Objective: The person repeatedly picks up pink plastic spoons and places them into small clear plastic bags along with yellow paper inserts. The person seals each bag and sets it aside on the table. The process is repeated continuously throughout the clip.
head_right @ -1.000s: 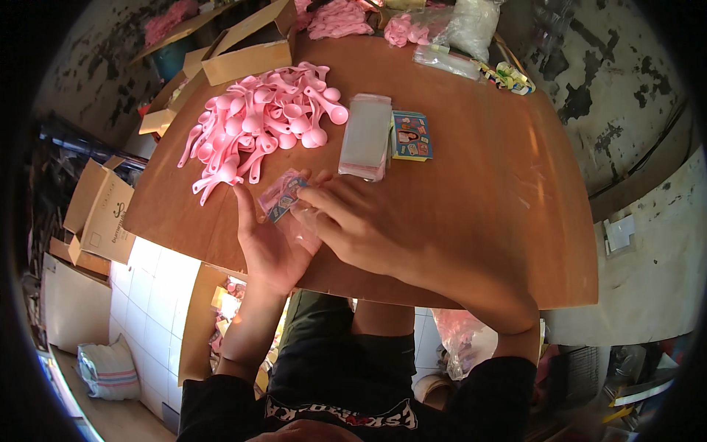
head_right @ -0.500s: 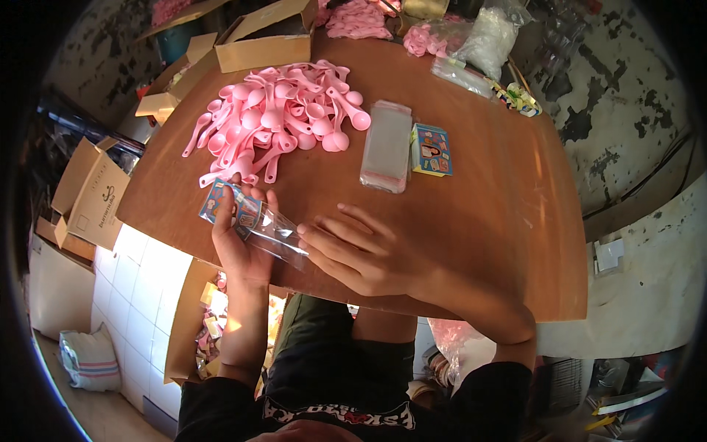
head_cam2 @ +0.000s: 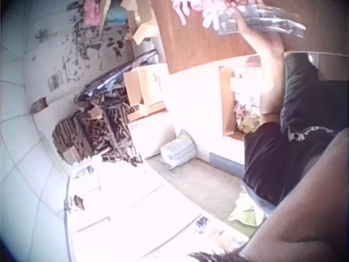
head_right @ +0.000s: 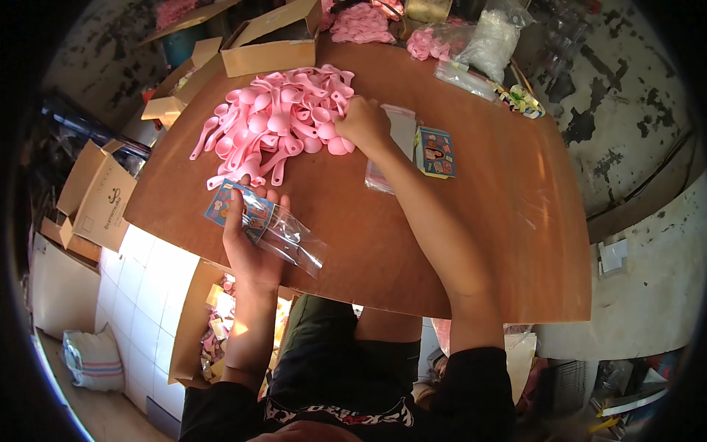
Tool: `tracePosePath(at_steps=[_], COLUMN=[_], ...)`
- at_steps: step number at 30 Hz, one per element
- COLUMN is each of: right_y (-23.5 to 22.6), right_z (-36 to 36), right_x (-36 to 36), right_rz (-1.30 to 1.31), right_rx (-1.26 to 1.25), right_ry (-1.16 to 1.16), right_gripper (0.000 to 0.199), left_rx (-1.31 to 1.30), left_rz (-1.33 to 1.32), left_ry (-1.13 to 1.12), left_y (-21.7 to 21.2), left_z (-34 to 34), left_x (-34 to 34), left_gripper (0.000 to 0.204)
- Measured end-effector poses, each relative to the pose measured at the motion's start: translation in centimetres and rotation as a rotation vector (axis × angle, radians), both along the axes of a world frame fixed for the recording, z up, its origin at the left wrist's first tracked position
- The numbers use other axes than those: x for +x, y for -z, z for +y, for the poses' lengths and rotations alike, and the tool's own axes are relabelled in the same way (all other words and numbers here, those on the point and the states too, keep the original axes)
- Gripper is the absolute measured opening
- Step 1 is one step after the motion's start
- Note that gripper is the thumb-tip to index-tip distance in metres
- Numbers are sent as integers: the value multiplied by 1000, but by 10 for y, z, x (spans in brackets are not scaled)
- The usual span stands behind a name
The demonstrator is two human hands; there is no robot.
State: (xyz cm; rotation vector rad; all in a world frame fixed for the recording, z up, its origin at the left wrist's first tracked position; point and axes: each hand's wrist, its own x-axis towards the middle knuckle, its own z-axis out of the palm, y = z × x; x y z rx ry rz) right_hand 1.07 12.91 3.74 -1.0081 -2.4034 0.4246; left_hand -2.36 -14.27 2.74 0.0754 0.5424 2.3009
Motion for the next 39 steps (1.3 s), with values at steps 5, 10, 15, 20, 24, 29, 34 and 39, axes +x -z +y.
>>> tracePosePath(at_steps=[5,10,15,20,24,29,34,39], right_y=[2,-13,-29,-46,-34,-45,-40,-33], right_z=[15,3,-35,-106,-133,-147,-151,-149], right_x=[5,44,105,154,193,219,213,207], right_rz=[103,464,635,835,688,214,395,345], right_rx=[-103,-571,-487,-467,-143,102,567,728], right_ry=[-48,-157,-285,-427,-626,-780,-939,-898], right_gripper=[24,14,29,46,37,32,35,38], left_rx=[-25,-33,12,69,135,129,106,130], left_rz=[25,20,-85,-220,-253,-271,-354,-234], left_ry=[24,57,126,194,252,257,287,348], left_y=[-6,-9,-8,-13,-16,-12,-11,-10], left_z=[4,19,36,45,50,54,52,50], left_x=[3,7,10,8,10,8,19,35], left_gripper=[46,42,37,35,39,37,30,27])
